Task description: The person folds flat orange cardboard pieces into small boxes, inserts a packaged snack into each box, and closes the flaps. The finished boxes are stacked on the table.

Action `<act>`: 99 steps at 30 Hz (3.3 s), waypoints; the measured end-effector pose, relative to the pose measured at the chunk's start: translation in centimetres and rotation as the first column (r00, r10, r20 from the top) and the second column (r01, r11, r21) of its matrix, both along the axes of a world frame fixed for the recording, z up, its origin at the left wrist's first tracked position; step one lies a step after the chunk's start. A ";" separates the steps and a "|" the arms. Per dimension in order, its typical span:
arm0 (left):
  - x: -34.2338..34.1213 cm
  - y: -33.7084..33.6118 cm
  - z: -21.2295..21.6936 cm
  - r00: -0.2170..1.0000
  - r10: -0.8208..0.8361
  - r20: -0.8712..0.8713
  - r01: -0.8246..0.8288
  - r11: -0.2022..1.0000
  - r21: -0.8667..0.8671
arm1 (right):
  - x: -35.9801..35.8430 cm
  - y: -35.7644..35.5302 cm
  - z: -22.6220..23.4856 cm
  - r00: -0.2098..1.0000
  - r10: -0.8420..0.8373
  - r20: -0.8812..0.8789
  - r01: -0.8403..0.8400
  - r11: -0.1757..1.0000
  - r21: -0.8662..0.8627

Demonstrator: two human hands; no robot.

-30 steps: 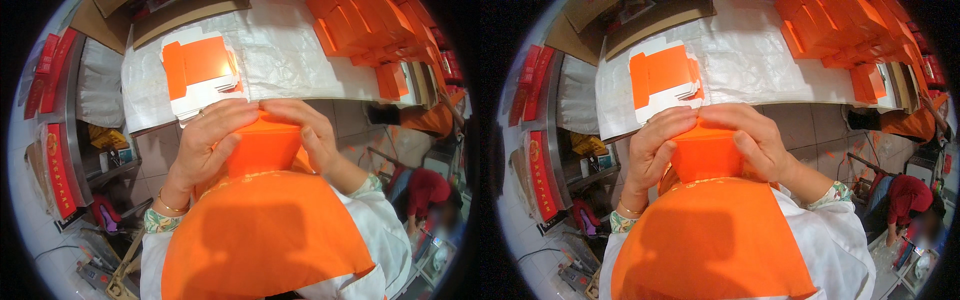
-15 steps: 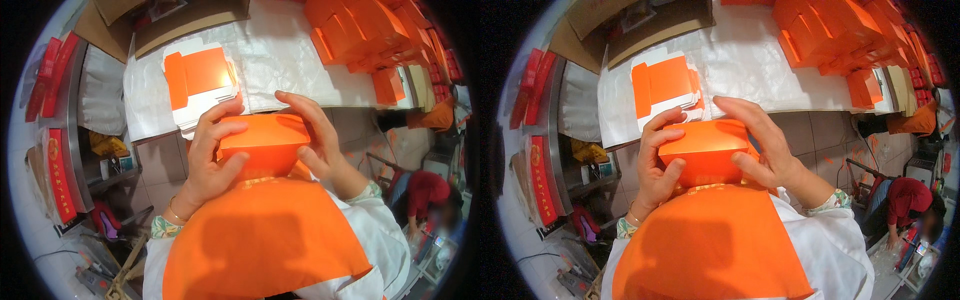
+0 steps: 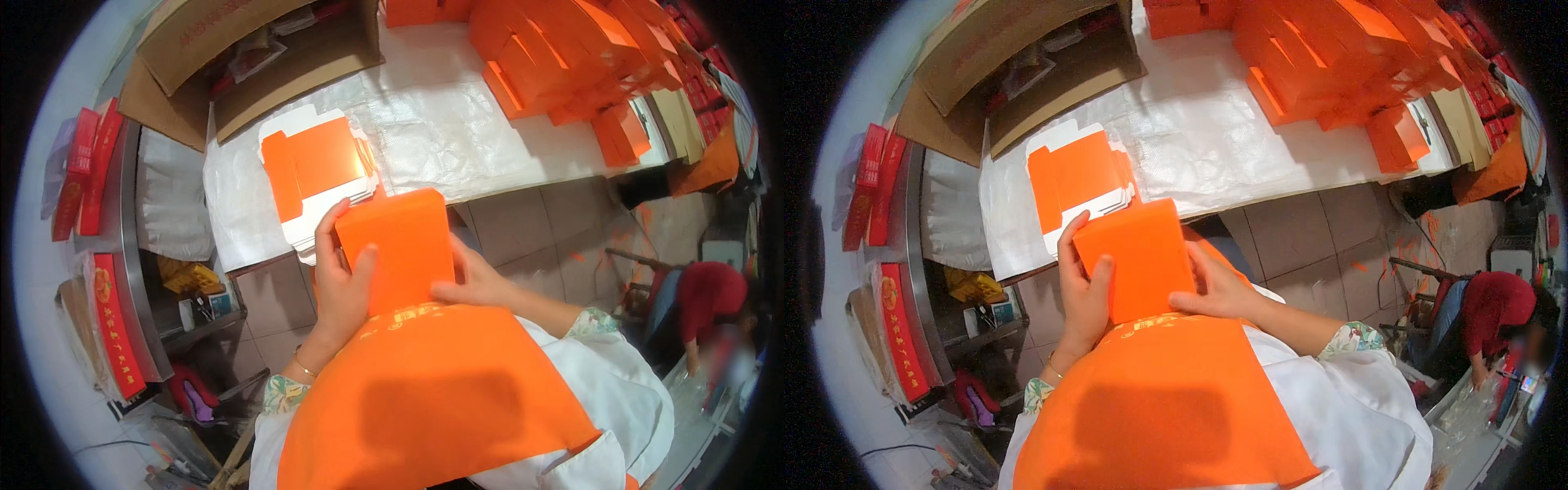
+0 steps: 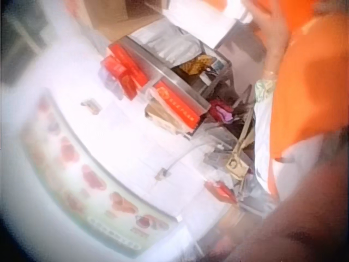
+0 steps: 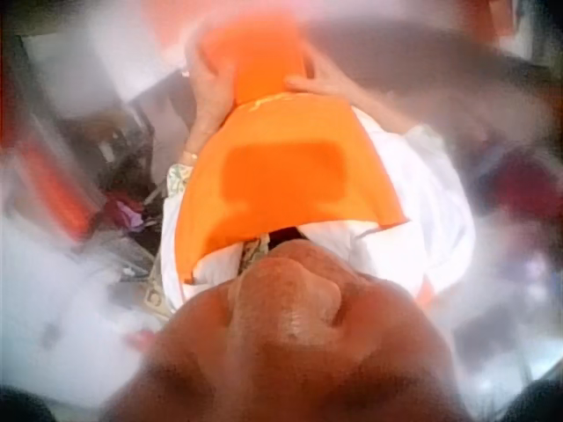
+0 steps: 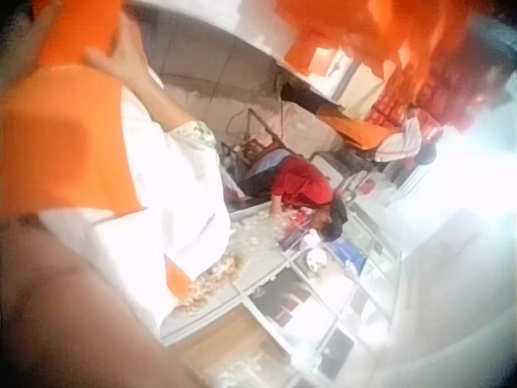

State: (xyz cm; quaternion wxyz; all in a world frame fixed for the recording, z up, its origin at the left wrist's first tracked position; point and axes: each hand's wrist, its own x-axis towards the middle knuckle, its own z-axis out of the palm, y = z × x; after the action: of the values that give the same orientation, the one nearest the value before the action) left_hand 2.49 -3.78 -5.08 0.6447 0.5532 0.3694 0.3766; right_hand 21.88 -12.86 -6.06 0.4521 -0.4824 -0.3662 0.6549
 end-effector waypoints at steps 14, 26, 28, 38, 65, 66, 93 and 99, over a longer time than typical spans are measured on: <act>7.8 3.2 -1.6 0.946 0.028 0.324 -0.002 0.997 -0.080 | 4.6 2.0 -0.9 0.711 -0.541 0.449 0.233 0.784 0.576; 7.7 2.4 -0.6 0.988 -0.073 -0.139 0.084 0.994 0.072 | 7.4 0.3 -2.0 0.312 -0.742 0.593 -0.187 0.564 0.804; 9.6 1.8 1.7 0.973 0.092 0.212 0.023 0.873 -0.487 | 8.2 0.4 -3.5 0.281 -0.758 0.589 -0.223 0.545 0.808; 11.3 2.3 2.4 0.927 -0.294 0.231 0.350 0.899 -0.263 | 18.1 -3.2 -3.4 0.291 -0.941 -0.175 0.915 0.221 0.338; 8.6 3.3 -1.0 0.994 -0.067 0.085 0.096 0.905 -0.414 | 47.9 -4.3 -7.4 0.008 -0.986 0.168 0.917 0.075 0.393; 8.9 3.4 -1.1 0.992 -0.087 0.092 0.118 0.902 -0.416 | 48.7 -5.5 -8.1 -0.021 -0.978 0.206 0.904 0.069 0.421; -5.1 11.2 -7.5 0.520 0.589 -0.619 -0.245 0.797 0.552 | 5.0 10.9 -6.4 0.752 -0.316 0.578 0.022 0.889 0.457; -5.0 11.1 -7.9 0.567 0.541 -0.622 -0.264 0.834 0.485 | -0.5 17.1 -6.4 0.621 -0.102 0.778 -0.197 0.940 0.280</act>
State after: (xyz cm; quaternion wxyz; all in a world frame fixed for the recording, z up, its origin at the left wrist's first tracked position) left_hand -2.48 7.33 -12.95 0.2286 0.6574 0.6447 0.3162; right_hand 21.34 4.22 -12.46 0.3054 -0.6236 -0.6454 0.3184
